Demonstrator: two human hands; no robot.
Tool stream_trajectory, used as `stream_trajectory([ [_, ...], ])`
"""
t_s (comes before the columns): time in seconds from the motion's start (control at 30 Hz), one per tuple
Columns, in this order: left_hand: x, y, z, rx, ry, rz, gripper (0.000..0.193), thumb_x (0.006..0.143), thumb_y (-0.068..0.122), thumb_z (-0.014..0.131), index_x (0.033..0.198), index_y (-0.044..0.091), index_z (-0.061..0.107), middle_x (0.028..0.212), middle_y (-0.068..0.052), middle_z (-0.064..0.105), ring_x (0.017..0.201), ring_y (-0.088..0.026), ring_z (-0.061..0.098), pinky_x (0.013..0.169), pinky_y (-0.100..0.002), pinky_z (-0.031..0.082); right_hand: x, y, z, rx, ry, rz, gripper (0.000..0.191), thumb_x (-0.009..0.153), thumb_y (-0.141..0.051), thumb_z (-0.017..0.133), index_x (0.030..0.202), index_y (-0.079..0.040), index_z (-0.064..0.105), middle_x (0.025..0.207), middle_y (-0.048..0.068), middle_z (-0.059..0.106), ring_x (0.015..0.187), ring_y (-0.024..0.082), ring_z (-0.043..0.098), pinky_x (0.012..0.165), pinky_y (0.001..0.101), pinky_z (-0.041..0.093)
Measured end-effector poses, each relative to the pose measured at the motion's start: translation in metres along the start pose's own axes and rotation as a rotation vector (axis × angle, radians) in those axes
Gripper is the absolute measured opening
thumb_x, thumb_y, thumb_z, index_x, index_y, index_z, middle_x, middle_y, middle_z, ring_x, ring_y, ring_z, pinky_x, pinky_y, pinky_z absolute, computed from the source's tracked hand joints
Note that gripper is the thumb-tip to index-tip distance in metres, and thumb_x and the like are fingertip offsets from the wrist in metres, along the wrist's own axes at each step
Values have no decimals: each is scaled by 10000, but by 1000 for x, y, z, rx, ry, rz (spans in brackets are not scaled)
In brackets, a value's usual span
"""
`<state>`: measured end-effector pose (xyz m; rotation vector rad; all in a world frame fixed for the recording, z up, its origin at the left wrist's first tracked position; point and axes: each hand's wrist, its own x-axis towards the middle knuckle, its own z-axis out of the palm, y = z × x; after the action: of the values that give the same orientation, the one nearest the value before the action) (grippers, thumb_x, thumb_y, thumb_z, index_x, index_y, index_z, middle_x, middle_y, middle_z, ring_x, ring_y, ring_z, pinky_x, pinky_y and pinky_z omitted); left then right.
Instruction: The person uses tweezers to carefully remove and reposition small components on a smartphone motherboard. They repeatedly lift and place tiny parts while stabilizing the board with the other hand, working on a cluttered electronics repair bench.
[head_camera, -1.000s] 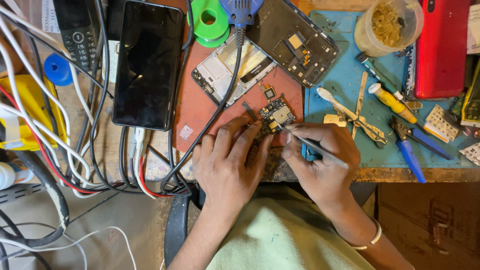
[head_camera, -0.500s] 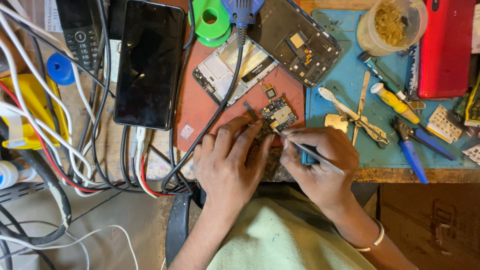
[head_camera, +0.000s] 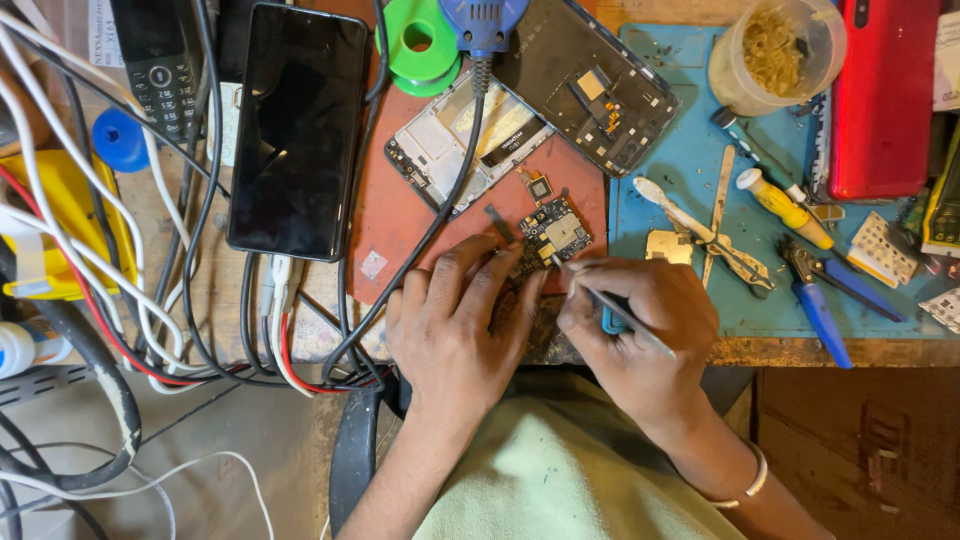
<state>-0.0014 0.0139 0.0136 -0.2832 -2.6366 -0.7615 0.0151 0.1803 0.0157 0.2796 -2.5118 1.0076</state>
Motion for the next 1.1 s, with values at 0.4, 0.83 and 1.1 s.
stream_trajectory([
  [0.4, -1, -1, -1, -1, 3, 13, 324, 871, 294, 854, 1156, 163, 770, 1154, 46, 699, 859, -187, 588, 726, -338, 415, -1, 1, 2, -7, 37, 17, 216, 859, -25, 802, 1017, -50, 657, 1021, 87, 755, 882, 238, 725, 818, 343, 551],
  [0.83, -1, -1, 0, 3, -3, 13, 332, 873, 297, 856, 1165, 165, 768, 1162, 47, 698, 858, -186, 587, 725, -340, 416, 2, 1, 0, 98, -11, 104, 198, 847, -16, 791, 1006, -20, 673, 1009, 101, 758, 879, 222, 733, 814, 325, 576],
  [1.1, 0, 0, -1, -13, -17, 10, 326, 874, 294, 860, 1158, 166, 765, 1163, 44, 703, 869, -183, 589, 734, -339, 419, 3, -1, 0, 133, -39, 115, 206, 852, -13, 797, 1017, -38, 677, 1022, 95, 758, 882, 210, 744, 809, 323, 584],
])
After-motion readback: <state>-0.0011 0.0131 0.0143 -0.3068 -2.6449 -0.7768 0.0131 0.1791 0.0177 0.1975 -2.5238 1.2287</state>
